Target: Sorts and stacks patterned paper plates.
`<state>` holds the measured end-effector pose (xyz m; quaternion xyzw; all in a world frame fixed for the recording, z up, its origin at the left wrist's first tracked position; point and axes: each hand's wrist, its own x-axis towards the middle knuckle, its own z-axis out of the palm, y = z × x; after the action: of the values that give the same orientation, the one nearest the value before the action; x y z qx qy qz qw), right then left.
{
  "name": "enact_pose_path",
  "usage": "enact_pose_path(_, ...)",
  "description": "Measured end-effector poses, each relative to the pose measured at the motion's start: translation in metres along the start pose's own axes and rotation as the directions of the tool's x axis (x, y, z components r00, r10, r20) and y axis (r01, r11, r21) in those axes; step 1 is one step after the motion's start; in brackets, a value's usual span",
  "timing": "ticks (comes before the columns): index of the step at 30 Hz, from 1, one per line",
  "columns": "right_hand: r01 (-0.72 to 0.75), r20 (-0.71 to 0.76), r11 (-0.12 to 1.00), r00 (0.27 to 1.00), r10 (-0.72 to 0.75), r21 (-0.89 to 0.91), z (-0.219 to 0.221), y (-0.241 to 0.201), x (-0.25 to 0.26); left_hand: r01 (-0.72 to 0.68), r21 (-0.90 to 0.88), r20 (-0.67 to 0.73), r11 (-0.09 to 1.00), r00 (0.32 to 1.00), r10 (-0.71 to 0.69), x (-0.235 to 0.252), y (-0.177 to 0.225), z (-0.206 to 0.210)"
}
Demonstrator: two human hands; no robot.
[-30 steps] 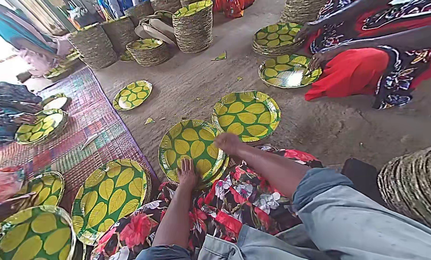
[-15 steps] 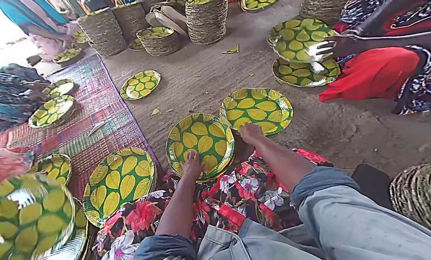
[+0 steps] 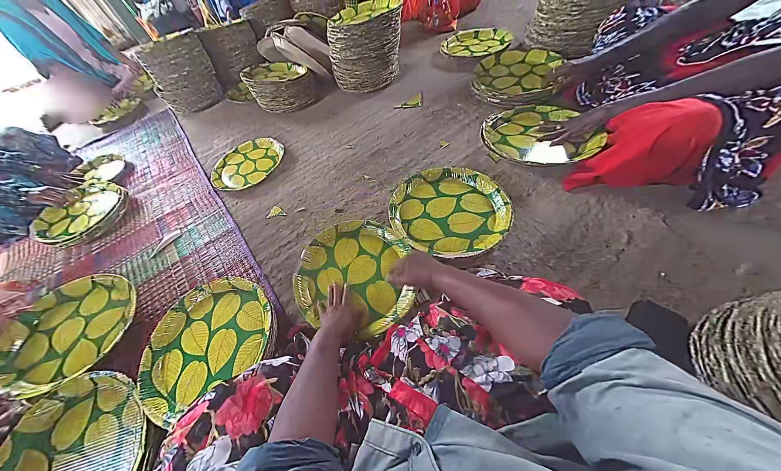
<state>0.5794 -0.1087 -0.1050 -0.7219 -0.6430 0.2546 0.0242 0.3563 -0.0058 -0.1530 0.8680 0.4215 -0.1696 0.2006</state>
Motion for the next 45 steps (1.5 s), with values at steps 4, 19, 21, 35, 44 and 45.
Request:
enact_pose_path(4, -0.404, -0.227, 0.910, 0.881, 0.415, 0.097, -0.012, 0.042, 0.000, -0.005, -0.001, 0.028, 1.000, 1.000, 0.005, 0.003, 0.008, 0.005)
enact_pose_path(19, -0.379, -0.541, 0.921, 0.758, 0.363, 0.087, -0.028, 0.038, -0.011, 0.009, -0.127, -0.071, 0.992, 0.997, -0.018, 0.005, 0.003, 0.001)
enact_pose_path(21, -0.172, -0.533, 0.984, 0.838, 0.122, -0.046, -0.022, 0.021, -0.011, 0.021, -0.285, -0.291, 0.958, 0.951, -0.107, 0.002, -0.003, -0.004)
enact_pose_path(35, -0.075, 0.184, 0.996, 0.981, 0.065, 0.047, -0.005, 0.000, -0.002, 0.038, -0.999, 0.046, -0.026, 0.869, -0.492, -0.013, -0.029, -0.034)
enact_pose_path(44, -0.177, -0.350, 0.969, 0.909, 0.227, 0.170, -0.022, 0.031, -0.002, -0.600, -0.708, 0.058, -0.371, 0.475, -0.878, -0.072, -0.023, -0.078)
enact_pose_path(45, -0.215, -0.319, 0.965, 0.913, 0.254, 0.153, -0.020, 0.034, 0.000, -0.615, -0.658, 0.143, -0.434, 0.464, -0.874, -0.074, -0.028, -0.076)
